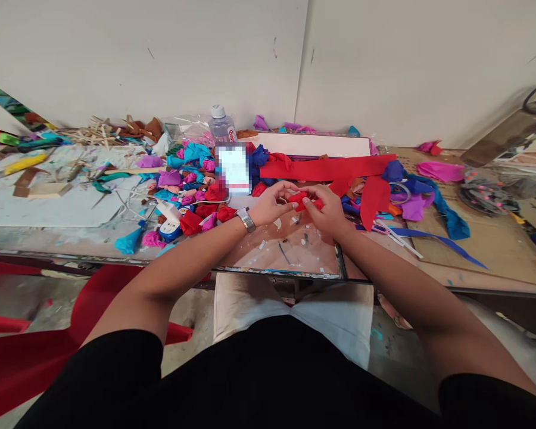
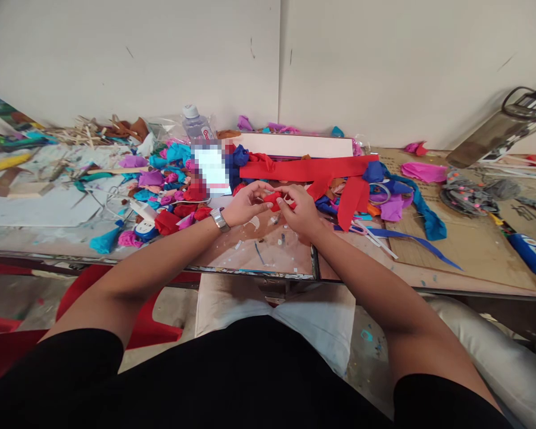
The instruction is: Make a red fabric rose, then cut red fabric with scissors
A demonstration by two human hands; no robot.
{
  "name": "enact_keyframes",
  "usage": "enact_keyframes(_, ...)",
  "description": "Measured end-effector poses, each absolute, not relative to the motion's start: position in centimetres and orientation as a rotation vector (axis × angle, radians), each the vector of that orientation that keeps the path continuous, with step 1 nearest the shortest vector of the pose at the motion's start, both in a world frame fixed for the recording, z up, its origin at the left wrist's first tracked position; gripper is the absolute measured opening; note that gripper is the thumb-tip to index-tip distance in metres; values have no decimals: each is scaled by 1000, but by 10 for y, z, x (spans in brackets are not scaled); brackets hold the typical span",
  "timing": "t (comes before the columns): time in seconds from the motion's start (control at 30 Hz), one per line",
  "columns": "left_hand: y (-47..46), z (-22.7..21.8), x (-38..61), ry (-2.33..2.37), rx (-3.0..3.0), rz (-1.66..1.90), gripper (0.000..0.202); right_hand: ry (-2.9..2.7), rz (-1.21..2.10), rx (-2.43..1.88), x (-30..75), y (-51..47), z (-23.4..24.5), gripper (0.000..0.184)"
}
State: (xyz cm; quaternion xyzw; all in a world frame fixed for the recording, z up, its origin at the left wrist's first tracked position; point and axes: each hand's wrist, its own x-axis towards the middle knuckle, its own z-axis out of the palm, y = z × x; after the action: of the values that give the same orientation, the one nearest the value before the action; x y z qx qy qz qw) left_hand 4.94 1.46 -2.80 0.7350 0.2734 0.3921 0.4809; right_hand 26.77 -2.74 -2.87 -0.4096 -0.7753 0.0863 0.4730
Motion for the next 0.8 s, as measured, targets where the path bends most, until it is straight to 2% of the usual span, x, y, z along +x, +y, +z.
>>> enact_keyframes(0.13,16,-29,48,650,1789,908,57,-1883,213,-985,268,-28,-28,44)
enact_keyframes(0.37,16,-29,47,689,1874,974,43,-1932,269,-983,269,-27,-30,41)
enact_keyframes(0.63,18,-35,50,636,1769,969,54,-1938,463,-996,267,-31,-33,48)
enact_keyframes(0.8,19,-34,49,613,1841,964,48,-1943,450,-1025,267,-33,-31,48)
